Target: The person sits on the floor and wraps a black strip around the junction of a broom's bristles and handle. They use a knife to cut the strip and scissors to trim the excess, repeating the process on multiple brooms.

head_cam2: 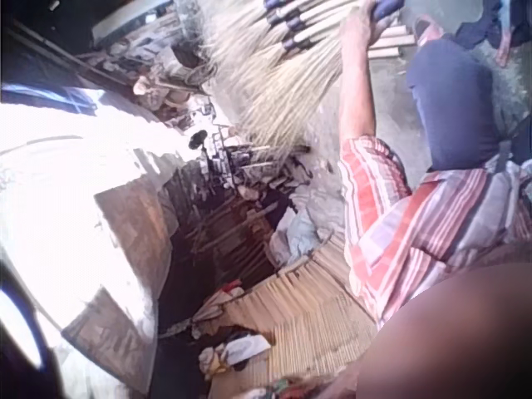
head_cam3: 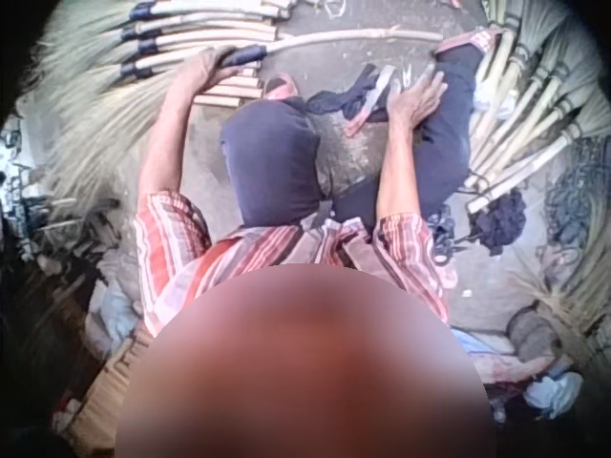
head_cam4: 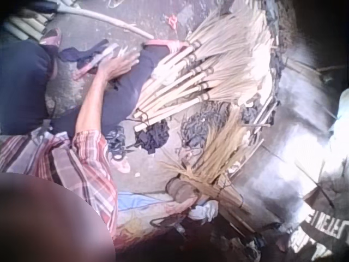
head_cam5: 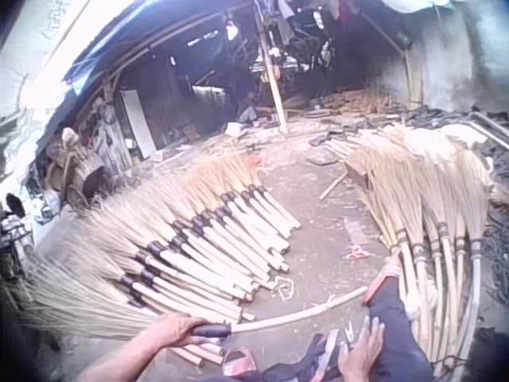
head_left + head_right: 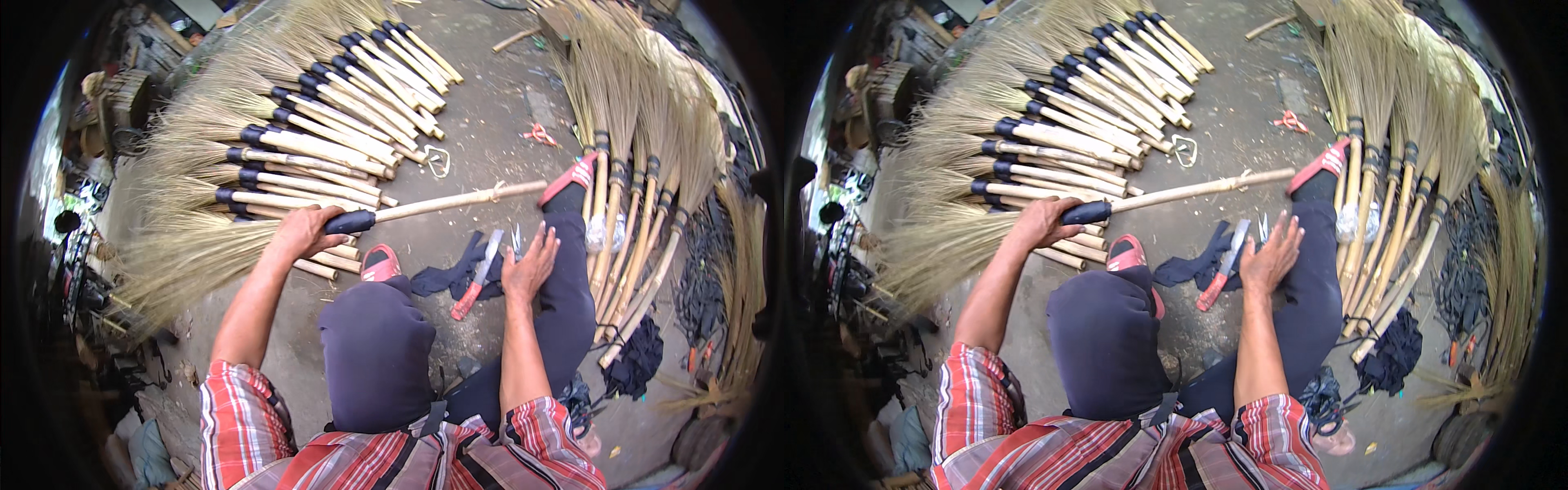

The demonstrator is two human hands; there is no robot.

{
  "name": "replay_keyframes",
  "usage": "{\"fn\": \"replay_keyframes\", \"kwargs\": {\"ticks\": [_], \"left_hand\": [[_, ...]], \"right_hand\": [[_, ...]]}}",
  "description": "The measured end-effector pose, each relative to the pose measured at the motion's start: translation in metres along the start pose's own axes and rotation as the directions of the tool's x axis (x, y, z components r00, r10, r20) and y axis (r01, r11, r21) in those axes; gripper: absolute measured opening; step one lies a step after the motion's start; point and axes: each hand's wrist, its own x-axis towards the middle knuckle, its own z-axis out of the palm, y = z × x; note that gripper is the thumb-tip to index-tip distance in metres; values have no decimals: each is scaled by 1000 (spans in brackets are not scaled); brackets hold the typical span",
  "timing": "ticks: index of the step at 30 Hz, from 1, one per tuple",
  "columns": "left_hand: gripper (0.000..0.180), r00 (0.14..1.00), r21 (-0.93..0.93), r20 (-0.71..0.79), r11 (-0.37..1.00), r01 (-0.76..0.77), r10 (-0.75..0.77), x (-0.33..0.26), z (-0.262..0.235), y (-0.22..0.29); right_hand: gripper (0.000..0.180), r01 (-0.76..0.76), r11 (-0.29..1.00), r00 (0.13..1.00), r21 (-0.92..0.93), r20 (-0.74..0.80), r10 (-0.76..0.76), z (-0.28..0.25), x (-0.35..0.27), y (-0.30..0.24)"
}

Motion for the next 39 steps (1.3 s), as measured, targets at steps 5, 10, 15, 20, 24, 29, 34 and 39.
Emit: {"fn": "replay_keyframes", "kwargs": {"ticks": [5, 10, 15, 20, 24, 29, 34, 39], "left_hand": [[59, 979, 306, -124, 945, -118, 162, -72, -92, -35], [56, 929, 469, -210, 865, -178, 305, -104, -150, -40], [63, 873, 606, -362, 794, -47, 328, -101, -178, -25], [64, 695, 294, -671, 953, -69, 257, -85, -171, 76], [63, 673, 26, -522, 799, -601, 523, -59, -138, 186], [50, 588, -41, -425, 634, -772, 688, -45, -87, 239], [43, 524, -57, -551, 598, -800, 649, -45, -70, 247], [48, 477, -85, -597, 540, -837, 645, -40, -73, 245]], "right_hand": [[101, -9, 990, 962, -141, 269, 47, -8, -11, -6], [71, 122, 989, 939, 83, 314, -142, 2, -23, -6], [46, 272, 911, 827, 309, 409, -385, 6, -32, -11], [32, 64, 898, 749, 435, 573, -331, 12, -69, -45], [27, 295, 773, 835, 562, 240, -494, 23, -76, -49], [31, 307, 821, 853, 482, 244, -462, 15, -65, -49], [39, 40, 987, 780, 156, 612, -128, 3, -19, -108], [44, 380, 744, 843, 549, 125, -523, 44, 78, -216]]}}
